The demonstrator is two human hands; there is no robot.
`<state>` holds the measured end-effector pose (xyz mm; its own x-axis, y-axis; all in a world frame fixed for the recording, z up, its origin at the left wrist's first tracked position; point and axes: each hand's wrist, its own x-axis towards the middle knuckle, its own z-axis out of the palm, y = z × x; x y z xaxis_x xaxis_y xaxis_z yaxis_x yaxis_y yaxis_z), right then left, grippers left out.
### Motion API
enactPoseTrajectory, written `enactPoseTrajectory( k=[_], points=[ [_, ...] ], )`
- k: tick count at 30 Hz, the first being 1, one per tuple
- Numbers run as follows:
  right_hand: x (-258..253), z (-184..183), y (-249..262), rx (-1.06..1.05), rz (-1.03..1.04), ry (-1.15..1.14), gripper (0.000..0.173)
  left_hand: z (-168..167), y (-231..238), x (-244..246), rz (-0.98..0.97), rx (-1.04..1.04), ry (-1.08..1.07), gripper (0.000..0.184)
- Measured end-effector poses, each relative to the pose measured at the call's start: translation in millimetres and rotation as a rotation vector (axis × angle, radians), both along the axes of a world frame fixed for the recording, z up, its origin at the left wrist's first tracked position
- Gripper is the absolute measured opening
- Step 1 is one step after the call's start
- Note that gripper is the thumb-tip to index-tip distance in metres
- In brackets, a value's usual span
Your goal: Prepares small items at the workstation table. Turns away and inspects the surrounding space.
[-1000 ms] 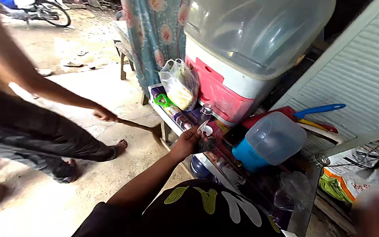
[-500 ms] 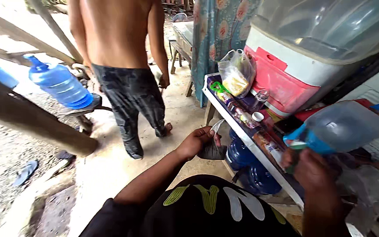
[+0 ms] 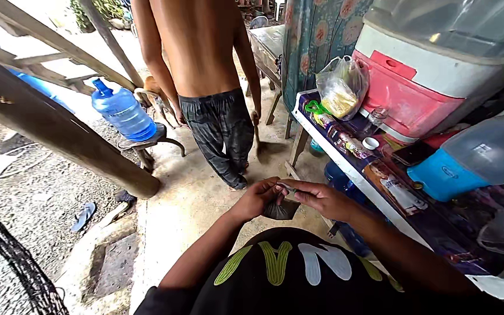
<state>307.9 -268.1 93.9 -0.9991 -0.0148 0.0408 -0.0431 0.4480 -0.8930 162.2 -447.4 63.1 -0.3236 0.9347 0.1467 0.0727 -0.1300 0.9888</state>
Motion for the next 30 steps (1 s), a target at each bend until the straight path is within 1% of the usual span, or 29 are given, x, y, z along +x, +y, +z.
enactPoseTrajectory(
  k=[2, 5, 6, 8, 11, 14, 17, 20, 25, 30],
  points=[
    [6, -8, -4, 0.242, -0.073, 0.148, 0.037, -4, -2, 2, 0.028, 0.005, 0.001, 0.029],
    [11, -24, -10, 0.718, -0.258, 0.497, 0.033, -2, -1, 11, 0.086, -0.009, 0.01, 0.026],
    [12, -27, -9, 0.834, -0.3, 0.562, 0.034, -2, 0, 13, 0.086, 0.0, 0.005, 0.026],
    [15, -30, -7, 0.969, -0.373, 0.646, 0.037, -1, 4, 18, 0.067, 0.02, -0.01, 0.024],
    [21, -32, -4, 1.063, -0.464, 0.705, 0.039, -3, 12, 27, 0.035, 0.083, -0.033, 0.024],
    [29, -32, 1, 1.13, -0.543, 0.726, 0.038, -1, 25, 38, 0.043, 0.127, -0.043, 0.015],
    [42, -31, 9, 1.183, -0.593, 0.725, 0.039, 3, 42, 47, 0.081, 0.107, -0.006, 0.012],
    [56, -31, 22, 1.216, -0.652, 0.75, 0.039, 13, 58, 56, 0.066, 0.076, 0.025, 0.01],
    [84, -26, 53, 1.284, -0.761, 0.773, 0.033, 31, 87, 76, 0.003, 0.006, -0.019, 0.015],
    [127, -15, 86, 1.29, -0.902, 0.661, 0.032, 44, 135, 105, -0.009, -0.049, -0.05, 0.021]
  ],
)
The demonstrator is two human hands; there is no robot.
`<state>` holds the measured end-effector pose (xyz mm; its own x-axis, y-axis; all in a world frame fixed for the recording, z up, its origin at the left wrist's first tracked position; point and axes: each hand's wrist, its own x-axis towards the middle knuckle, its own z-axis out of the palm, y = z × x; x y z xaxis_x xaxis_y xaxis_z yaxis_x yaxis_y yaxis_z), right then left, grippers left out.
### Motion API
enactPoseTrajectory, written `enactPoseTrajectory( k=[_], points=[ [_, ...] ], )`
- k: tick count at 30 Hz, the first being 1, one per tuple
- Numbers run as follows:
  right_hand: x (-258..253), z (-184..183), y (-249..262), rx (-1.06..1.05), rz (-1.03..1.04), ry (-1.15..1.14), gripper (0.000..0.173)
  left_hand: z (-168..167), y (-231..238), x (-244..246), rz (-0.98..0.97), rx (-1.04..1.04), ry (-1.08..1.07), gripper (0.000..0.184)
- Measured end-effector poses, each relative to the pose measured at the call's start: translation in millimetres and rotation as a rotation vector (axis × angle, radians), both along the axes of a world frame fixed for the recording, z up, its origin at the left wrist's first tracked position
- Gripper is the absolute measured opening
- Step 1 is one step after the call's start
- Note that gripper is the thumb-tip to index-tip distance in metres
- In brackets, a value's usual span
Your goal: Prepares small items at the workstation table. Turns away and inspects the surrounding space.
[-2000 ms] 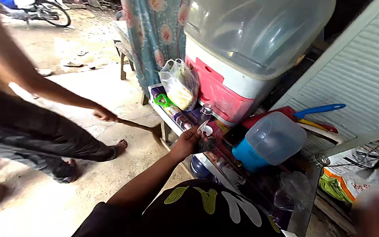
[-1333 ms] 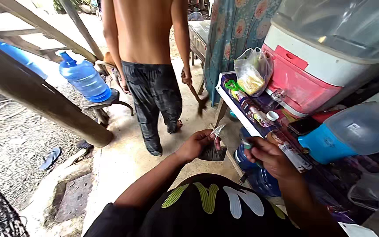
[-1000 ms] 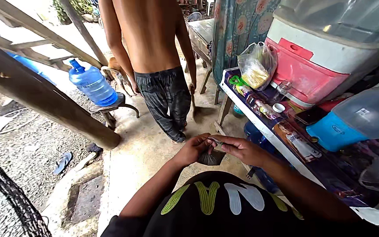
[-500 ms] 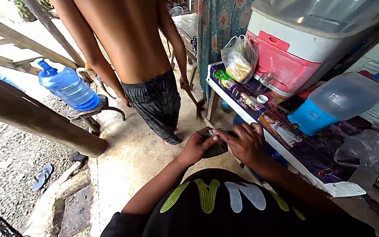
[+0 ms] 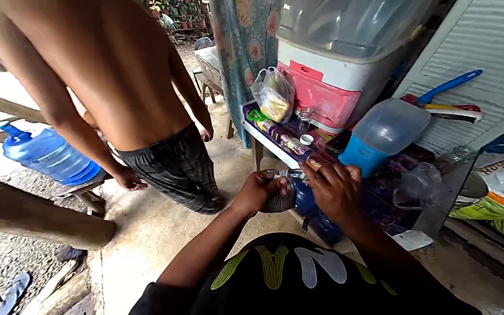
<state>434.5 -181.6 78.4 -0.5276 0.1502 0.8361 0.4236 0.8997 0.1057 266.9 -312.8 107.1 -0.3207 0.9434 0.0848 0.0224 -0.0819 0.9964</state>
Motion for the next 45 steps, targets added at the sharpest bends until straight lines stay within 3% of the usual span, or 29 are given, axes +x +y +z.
enactPoseTrajectory(
  k=[10, 15, 21, 27, 31, 35, 38, 41, 45],
  points=[
    [91, 8, 84, -0.107, -0.13, -0.008, 0.031, -3, 122, 91, -0.009, -0.004, -0.039, 0.021],
    [115, -4, 118, -0.133, -0.06, -0.058, 0.031, -8, 146, 120, 0.008, -0.093, -0.083, 0.024],
    [153, 4, 160, -0.113, -0.011, -0.051, 0.03, -1, 160, 127, -0.039, -0.107, -0.114, 0.025],
    [127, 3, 154, -0.17, 0.025, -0.022, 0.031, -4, 171, 149, -0.023, -0.137, -0.02, 0.019],
    [136, 29, 185, -0.238, 0.02, -0.039, 0.034, -19, 170, 160, -0.031, -0.106, -0.079, 0.021],
    [177, 55, 234, -0.546, -0.014, -0.105, 0.047, -10, 158, 151, -0.047, -0.107, -0.041, 0.021],
    [217, 77, 273, -0.767, -0.177, -0.109, 0.046, -17, 147, 146, 0.029, -0.033, 0.11, 0.017],
    [246, 104, 312, -0.713, -0.34, -0.24, 0.035, -27, 133, 135, 0.161, 0.048, 0.188, 0.016],
    [237, 119, 356, -0.457, -0.503, -0.451, 0.025, -34, 119, 129, 0.288, 0.075, 0.128, 0.017]
  ],
)
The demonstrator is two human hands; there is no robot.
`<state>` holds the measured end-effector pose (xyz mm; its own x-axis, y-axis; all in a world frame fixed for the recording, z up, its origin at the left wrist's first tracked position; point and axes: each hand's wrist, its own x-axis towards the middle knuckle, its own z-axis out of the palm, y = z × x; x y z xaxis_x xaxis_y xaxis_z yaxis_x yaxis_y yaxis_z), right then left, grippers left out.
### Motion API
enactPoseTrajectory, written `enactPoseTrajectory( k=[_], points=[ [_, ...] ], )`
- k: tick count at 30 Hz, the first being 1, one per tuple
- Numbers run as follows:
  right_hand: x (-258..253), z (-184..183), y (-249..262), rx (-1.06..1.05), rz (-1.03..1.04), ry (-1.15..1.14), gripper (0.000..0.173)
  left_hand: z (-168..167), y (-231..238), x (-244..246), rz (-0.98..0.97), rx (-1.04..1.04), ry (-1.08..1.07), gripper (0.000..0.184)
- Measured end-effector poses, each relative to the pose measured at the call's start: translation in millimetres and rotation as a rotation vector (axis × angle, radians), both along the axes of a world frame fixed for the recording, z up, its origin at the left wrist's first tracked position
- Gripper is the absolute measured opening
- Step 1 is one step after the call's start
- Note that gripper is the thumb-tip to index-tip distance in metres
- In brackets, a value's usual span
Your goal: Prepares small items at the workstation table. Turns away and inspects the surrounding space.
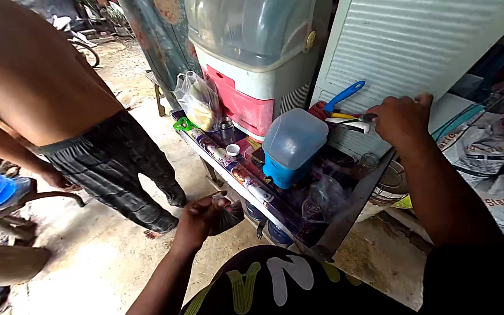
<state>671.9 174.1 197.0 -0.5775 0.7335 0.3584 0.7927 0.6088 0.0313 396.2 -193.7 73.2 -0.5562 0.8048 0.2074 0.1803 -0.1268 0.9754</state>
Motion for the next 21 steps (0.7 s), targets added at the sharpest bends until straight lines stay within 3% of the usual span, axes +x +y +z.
enactPoseTrajectory(
  k=[8, 15, 18, 21],
  points=[
    [-86, -10, 37, 0.066, -0.06, -0.226, 0.019, -12, -16, 0, 0.144, 0.094, -0.015, 0.021],
    [-98, -45, 65, 0.056, 0.276, -0.109, 0.016, -2, -26, 4, 0.294, 0.09, -0.051, 0.017],
    [-102, -32, 40, 0.097, 0.431, 0.091, 0.021, -1, -33, 1, 0.265, 0.089, -0.048, 0.014],
    [-113, -19, -30, 0.051, 0.661, 0.238, 0.031, -1, -34, -1, 0.198, 0.076, 0.001, 0.013]
  ],
)
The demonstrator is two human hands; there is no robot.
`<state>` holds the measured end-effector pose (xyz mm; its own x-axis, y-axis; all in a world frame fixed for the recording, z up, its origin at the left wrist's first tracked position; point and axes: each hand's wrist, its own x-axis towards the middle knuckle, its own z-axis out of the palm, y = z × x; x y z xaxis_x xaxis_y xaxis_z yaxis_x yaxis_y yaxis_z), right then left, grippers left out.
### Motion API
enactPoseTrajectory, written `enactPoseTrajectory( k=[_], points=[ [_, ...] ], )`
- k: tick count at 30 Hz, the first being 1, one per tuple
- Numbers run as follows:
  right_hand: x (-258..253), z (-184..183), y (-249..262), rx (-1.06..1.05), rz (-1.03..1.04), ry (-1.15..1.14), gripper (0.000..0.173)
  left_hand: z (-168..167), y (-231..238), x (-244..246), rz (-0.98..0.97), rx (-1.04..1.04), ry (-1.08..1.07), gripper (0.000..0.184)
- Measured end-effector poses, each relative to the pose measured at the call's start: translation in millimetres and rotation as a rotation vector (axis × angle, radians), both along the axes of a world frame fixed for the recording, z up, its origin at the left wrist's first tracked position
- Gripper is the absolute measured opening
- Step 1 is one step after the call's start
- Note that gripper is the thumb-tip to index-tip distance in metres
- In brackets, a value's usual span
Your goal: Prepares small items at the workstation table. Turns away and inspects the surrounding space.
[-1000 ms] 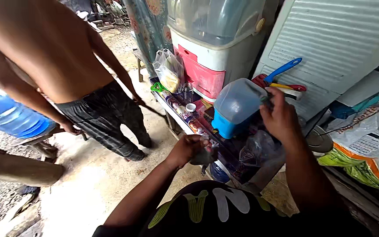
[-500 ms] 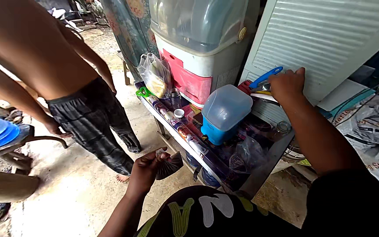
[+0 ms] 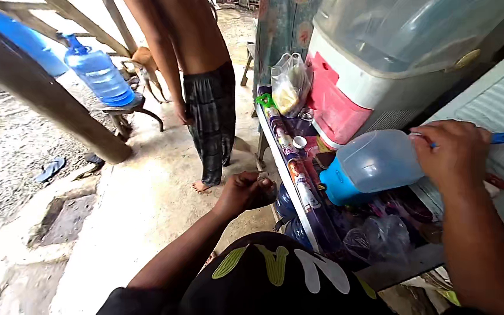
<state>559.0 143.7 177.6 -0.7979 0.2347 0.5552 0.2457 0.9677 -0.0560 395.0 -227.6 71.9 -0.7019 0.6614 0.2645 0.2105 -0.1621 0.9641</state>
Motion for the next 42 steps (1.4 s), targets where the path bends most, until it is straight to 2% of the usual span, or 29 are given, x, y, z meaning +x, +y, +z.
enactPoseTrajectory(
  k=[2, 4, 6, 10, 13, 16, 19, 22, 28, 35, 38, 40, 42],
  points=[
    [-14, -9, -60, -0.112, 0.248, 0.053, 0.025, -2, 3, -1, -0.033, -0.047, 0.095, 0.013],
    [-29, -33, -111, -0.248, 0.459, 0.04, 0.017, -6, 10, 0, -0.057, -0.084, 0.203, 0.015],
    [-41, -58, -144, -0.327, 0.557, -0.018, 0.015, -11, 17, 4, -0.078, -0.081, 0.215, 0.015],
    [-38, -85, -170, -0.472, 0.517, 0.077, 0.022, -18, 29, 15, -0.1, -0.047, 0.06, 0.015],
    [-24, -102, -182, -0.357, 0.366, 0.182, 0.018, -22, 43, 22, -0.151, -0.068, -0.047, 0.02],
    [-15, -118, -184, -0.271, 0.241, 0.274, 0.012, -21, 57, 27, -0.179, -0.14, -0.117, 0.026],
    [-6, -129, -181, -0.33, 0.186, 0.323, 0.01, -19, 68, 30, -0.228, -0.196, -0.167, 0.026],
    [6, -138, -178, -0.369, 0.141, 0.372, 0.007, -19, 80, 34, -0.303, -0.2, -0.154, 0.028],
    [22, -147, -169, -0.236, 0.037, 0.517, 0.007, -14, 100, 52, -0.356, -0.211, -0.073, 0.027],
    [59, -121, -116, -0.142, -0.101, 0.585, 0.01, -12, 110, 59, -0.406, -0.186, 0.15, 0.018],
    [89, -103, -79, -0.268, -0.124, 0.653, 0.011, -8, 112, 57, -0.41, -0.186, 0.182, 0.018],
    [94, -96, -76, -0.331, -0.076, 0.621, 0.011, -5, 111, 54, -0.412, -0.182, 0.186, 0.019],
    [87, -96, -86, -0.426, 0.036, 0.518, 0.02, -3, 111, 51, -0.418, -0.182, 0.201, 0.02]
  ],
)
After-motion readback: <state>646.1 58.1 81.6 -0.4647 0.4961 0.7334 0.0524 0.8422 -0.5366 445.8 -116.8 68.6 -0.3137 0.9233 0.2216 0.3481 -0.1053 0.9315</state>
